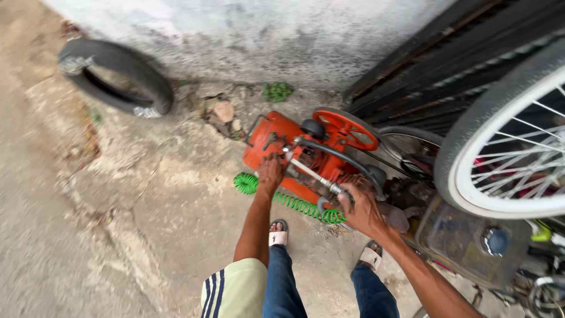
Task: The person sits on the floor and works on a bicycle wheel, then stands to carry it to an air compressor and inflates the tire. They return to the workshop and attach the wheel to a bicycle frame using a wrench.
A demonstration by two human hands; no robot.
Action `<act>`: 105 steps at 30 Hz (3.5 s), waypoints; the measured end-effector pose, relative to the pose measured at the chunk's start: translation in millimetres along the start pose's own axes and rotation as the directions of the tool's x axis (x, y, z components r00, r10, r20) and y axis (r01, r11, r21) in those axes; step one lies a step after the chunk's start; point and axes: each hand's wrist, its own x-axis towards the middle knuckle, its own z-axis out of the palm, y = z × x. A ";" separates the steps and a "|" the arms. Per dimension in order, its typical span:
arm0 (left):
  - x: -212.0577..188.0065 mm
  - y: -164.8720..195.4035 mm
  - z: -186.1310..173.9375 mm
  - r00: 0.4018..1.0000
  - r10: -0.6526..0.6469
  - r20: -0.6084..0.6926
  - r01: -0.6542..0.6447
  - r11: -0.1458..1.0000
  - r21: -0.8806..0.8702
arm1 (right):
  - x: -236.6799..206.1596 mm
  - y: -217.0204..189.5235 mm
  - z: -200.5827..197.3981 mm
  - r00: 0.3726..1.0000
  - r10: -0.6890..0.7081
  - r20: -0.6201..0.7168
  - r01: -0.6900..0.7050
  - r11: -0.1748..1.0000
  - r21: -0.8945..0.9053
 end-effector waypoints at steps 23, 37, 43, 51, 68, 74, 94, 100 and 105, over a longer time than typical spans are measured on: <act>-20.0 38.1 10.7 0.954 0.164 -0.249 -0.139 0.984 0.115 | -174.5 21.4 -127.2 0.908 0.343 -0.242 -0.275 0.921 0.276; -226.2 235.2 -44.4 0.903 0.430 -0.015 -0.402 0.829 -0.389 | -221.2 41.0 -211.6 0.847 0.447 -0.287 -0.073 0.632 0.771; -251.9 275.4 -6.0 0.584 0.567 0.582 -0.443 0.822 -0.357 | -263.0 22.7 -152.7 0.888 0.442 -0.130 -0.114 0.483 0.868; -318.3 221.0 43.6 0.347 0.587 0.731 -0.640 0.718 -0.273 | -296.6 58.1 -100.9 0.930 0.366 -0.004 -0.152 0.395 0.906; -232.7 536.8 -129.0 0.826 0.553 -0.106 -0.539 0.723 -0.432 | -261.3 27.4 -453.0 0.982 0.134 -0.136 -0.168 0.946 -0.276; -228.4 564.3 -111.0 0.893 0.444 -0.076 -0.445 0.846 -0.294 | -207.0 -18.9 -475.1 0.851 0.525 0.002 -0.436 0.709 -0.554; -198.2 570.0 -67.1 0.941 0.105 0.322 0.052 0.896 -0.441 | -153.2 5.9 -457.1 0.954 0.297 0.037 -0.158 0.604 -0.781; -187.7 561.3 -48.2 0.954 0.250 0.163 -0.201 0.942 -0.267 | -132.8 0.4 -460.6 0.986 0.137 0.096 0.013 0.508 -0.862; -183.9 557.4 -38.2 0.960 0.243 0.136 -0.196 0.936 -0.291 | -122.6 -6.1 -460.9 0.977 0.173 0.124 0.036 0.439 -0.898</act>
